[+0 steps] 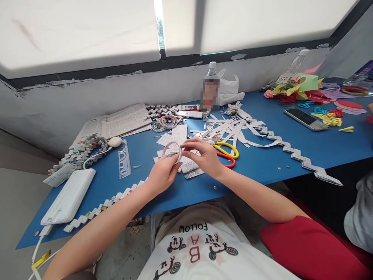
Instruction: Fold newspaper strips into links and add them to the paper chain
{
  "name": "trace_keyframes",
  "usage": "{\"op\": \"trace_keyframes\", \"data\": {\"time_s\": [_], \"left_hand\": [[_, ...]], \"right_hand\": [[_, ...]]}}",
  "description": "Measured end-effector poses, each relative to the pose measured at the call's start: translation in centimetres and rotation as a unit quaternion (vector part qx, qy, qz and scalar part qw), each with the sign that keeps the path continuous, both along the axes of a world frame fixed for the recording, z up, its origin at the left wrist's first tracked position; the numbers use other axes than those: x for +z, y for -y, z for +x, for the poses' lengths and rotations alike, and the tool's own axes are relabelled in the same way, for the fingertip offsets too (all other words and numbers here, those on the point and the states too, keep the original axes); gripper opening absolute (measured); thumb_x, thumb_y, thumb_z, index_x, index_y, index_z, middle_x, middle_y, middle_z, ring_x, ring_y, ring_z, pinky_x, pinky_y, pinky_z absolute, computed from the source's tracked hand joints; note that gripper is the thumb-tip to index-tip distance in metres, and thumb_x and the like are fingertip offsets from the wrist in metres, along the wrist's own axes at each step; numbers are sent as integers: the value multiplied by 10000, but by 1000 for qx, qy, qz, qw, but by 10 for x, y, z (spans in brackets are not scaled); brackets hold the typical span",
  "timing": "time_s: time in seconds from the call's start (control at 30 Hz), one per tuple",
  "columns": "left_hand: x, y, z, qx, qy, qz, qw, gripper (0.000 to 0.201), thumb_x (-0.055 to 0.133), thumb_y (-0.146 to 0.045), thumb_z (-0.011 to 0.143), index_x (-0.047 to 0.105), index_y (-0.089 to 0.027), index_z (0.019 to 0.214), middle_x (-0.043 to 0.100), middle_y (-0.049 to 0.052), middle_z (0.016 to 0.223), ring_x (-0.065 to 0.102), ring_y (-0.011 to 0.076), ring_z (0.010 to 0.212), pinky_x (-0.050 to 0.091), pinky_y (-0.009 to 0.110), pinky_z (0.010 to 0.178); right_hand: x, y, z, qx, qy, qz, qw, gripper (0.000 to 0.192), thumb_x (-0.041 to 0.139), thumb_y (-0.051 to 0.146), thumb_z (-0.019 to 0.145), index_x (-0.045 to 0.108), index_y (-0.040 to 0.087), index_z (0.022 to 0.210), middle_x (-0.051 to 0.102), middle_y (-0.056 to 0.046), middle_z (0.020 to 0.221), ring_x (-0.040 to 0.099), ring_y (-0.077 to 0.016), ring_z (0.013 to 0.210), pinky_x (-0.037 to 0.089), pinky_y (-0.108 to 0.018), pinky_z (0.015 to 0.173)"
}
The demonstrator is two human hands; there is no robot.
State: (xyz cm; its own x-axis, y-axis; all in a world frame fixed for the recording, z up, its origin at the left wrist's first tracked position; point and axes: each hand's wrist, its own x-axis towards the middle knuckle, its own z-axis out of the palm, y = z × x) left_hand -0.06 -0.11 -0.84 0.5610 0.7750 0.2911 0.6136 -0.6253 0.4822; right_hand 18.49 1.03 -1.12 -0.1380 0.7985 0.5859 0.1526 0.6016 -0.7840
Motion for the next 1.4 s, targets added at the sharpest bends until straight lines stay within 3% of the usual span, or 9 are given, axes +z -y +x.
{"op": "trace_keyframes", "data": {"time_s": [0.13, 0.3, 0.4, 0.6, 0.77, 1.03, 1.2, 1.4], "left_hand": [[-1, 1, 1, -2, -4, 11, 1000, 260, 335, -307, 975, 546, -174, 1048, 703, 65, 820, 559, 223, 719, 406, 323, 697], [0, 3, 1, -8, -2, 10, 1000, 305, 330, -314, 977, 519, -170, 1168, 707, 65, 850, 582, 229, 770, 416, 329, 737], [3, 5, 0, -12, -6, 12, 1000, 341, 322, -349, 980, 519, -162, 1187, 702, 70, 858, 597, 226, 780, 423, 335, 761], [7, 7, 0, 41, -5, 28, 999, 380, 224, -357, 998, 558, -183, 943, 689, 69, 830, 601, 214, 768, 442, 324, 722], [7, 7, 1, 38, -14, 59, 997, 367, 225, -346, 999, 544, -188, 909, 692, 73, 847, 599, 204, 739, 446, 323, 723], [5, 5, 1, 39, -16, 59, 997, 379, 223, -353, 1004, 551, -181, 924, 700, 78, 858, 604, 206, 745, 443, 324, 718], [9, 6, 3, 75, -10, 33, 997, 370, 229, -353, 1002, 550, -191, 914, 681, 60, 832, 597, 205, 762, 436, 307, 692], [20, 6, -3, 76, 53, -37, 995, 372, 282, -374, 985, 546, -199, 791, 562, 10, 658, 524, 158, 619, 390, 263, 596]], "right_hand": [[1, 0, 0, -14, 5, 31, 999, 112, 681, 348, 826, 720, 245, 851, 676, -45, 887, 636, -196, 847, 540, -369, 799], [3, -3, 1, 23, -13, -37, 999, 207, 690, 408, 805, 655, 205, 783, 647, -41, 807, 611, -188, 789, 523, -347, 733], [4, -3, 3, 37, 27, -36, 998, 203, 613, 393, 868, 608, 197, 817, 630, -40, 810, 596, -178, 786, 507, -335, 734], [6, 0, 8, -19, 73, 58, 995, 121, 523, 309, 927, 559, 203, 880, 617, -59, 868, 584, -174, 795, 510, -334, 736], [4, 0, 6, -11, 73, 24, 997, 180, 653, 307, 852, 627, 196, 991, 661, -63, 924, 634, -174, 793, 539, -331, 738], [2, 0, 5, -26, 69, 53, 996, 59, 649, 249, 855, 676, 203, 828, 696, -29, 800, 642, -167, 758, 529, -304, 695], [4, 2, 6, -47, 126, 145, 980, 68, 573, 199, 901, 629, 187, 865, 681, -53, 819, 631, -161, 766, 527, -298, 700], [3, 5, 12, -68, 167, 311, 933, 81, 549, 158, 894, 615, 205, 900, 693, -70, 839, 635, -168, 752, 531, -307, 685]]}}
